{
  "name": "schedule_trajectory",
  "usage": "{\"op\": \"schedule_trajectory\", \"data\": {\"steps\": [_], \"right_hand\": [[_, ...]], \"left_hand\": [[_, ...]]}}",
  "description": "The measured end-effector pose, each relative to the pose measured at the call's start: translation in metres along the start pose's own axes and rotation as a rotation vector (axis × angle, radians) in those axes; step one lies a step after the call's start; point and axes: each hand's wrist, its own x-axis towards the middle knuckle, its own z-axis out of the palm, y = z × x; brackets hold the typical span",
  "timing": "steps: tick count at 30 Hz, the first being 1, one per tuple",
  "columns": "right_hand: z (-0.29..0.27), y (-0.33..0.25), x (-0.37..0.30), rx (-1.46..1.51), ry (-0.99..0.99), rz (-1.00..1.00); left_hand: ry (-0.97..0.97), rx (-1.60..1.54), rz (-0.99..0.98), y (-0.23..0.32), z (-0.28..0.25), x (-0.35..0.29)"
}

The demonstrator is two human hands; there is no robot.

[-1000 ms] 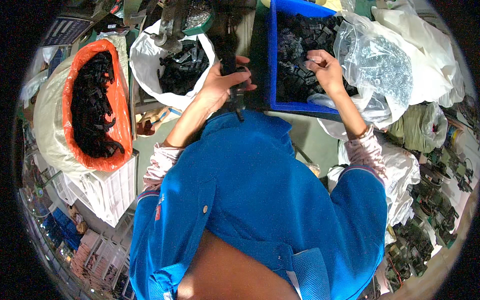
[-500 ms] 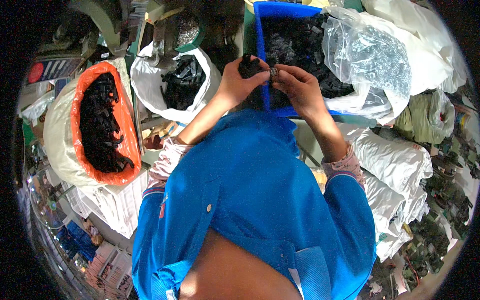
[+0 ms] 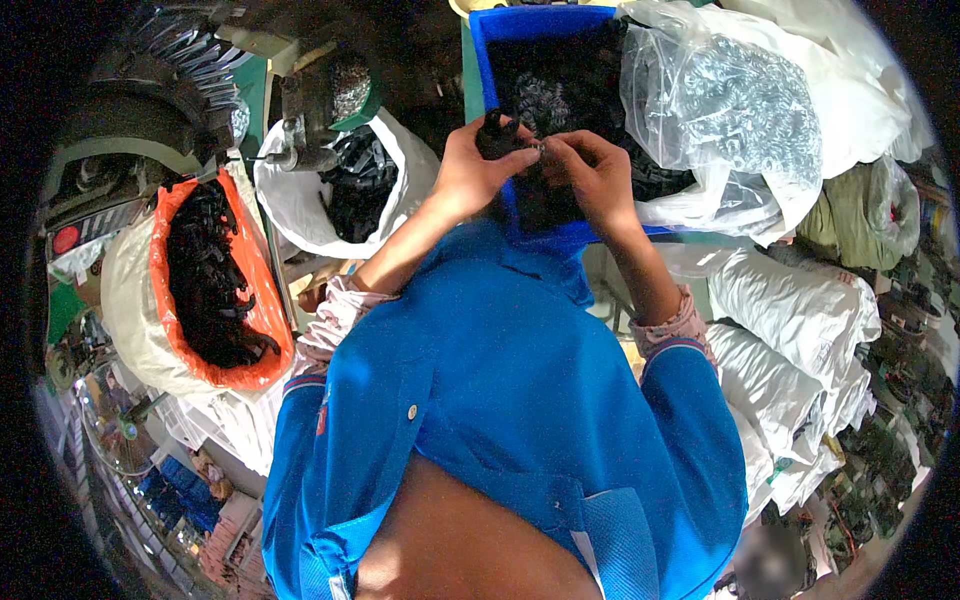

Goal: The person picks small black plastic parts from a blue bin, attaches a small metal component to each part, and places the assembled unit into a white bag. The person repeats this process continuously.

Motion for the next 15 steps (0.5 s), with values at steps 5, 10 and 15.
{"op": "schedule_trajectory", "data": {"steps": [5, 10, 15], "right_hand": [[0.005, 0.008, -0.007, -0.266, 0.097, -0.317], [0.003, -0.013, -0.002, -0.603, 0.220, -0.536], [0.009, 0.003, 0.005, -0.219, -0.021, -0.204]], "left_hand": [[-0.003, -0.324, -0.338, 0.003, -0.006, 0.000], [0.029, -0.539, -0.430, -0.001, -0.018, 0.001], [-0.029, -0.569, -0.334, 0.003, -0.014, -0.007]]}}
